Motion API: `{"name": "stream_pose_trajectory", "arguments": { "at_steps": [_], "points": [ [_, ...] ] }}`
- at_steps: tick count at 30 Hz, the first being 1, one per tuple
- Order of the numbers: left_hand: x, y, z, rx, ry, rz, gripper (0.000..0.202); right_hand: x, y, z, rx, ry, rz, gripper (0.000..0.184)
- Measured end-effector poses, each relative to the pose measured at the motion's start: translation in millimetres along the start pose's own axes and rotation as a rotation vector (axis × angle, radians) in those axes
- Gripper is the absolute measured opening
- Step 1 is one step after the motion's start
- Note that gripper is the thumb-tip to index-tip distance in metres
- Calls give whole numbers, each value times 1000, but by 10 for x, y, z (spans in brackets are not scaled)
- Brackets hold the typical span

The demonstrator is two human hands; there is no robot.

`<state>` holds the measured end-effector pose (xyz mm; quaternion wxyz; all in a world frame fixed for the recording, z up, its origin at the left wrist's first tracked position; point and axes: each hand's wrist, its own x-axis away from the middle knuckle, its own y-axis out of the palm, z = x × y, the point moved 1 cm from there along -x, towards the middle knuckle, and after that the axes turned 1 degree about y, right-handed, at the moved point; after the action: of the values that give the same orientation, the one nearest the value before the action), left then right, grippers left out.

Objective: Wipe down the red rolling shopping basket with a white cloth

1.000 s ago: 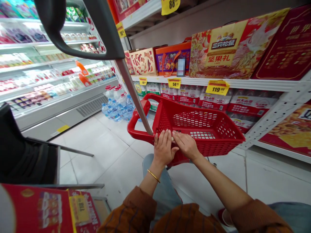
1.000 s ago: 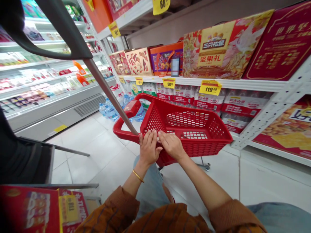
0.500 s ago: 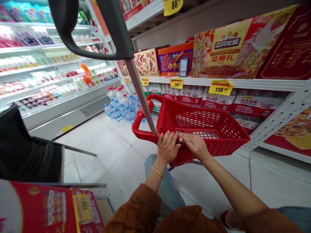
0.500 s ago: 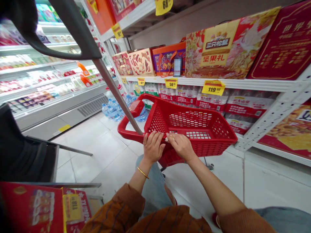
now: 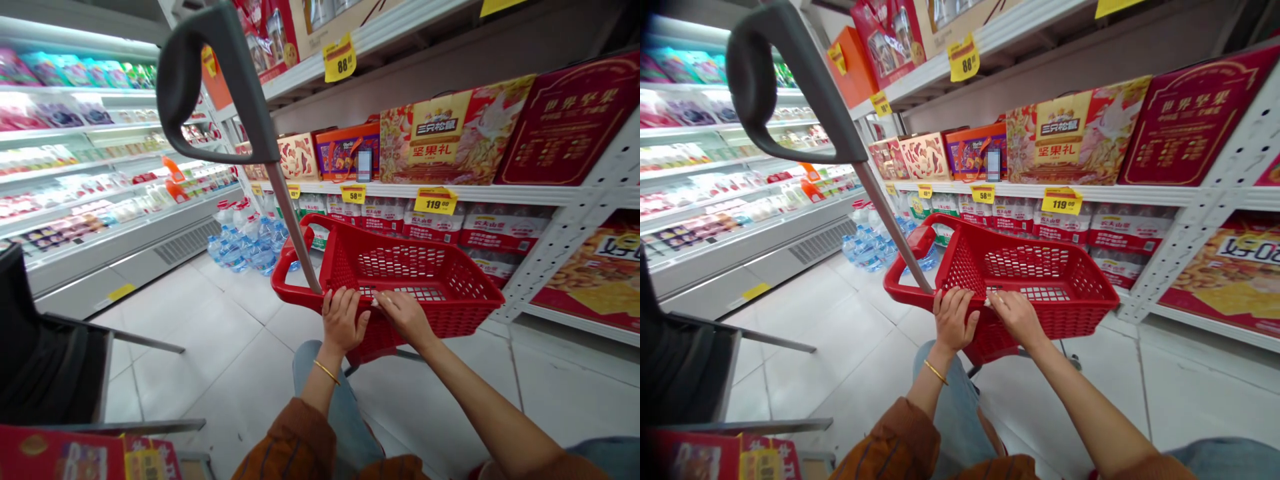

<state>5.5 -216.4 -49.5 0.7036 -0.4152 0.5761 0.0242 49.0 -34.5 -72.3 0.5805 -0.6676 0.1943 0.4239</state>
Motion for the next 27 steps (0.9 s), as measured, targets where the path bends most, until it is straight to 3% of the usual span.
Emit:
{"name": "stream_pose_trajectory", "arguments": {
  "at_steps": [6, 15, 27],
  "points": [
    [-2, -25, -34, 13, 4, 45, 40, -5, 21, -97, 11, 39, 0, 29],
    [13, -71, -48, 20, -19, -48, 46, -51, 5, -237, 47, 152, -38, 29],
    [27, -76, -36, -29, -18, -29, 48, -32, -45, -339, 56, 189, -13, 28]
  ]
}}
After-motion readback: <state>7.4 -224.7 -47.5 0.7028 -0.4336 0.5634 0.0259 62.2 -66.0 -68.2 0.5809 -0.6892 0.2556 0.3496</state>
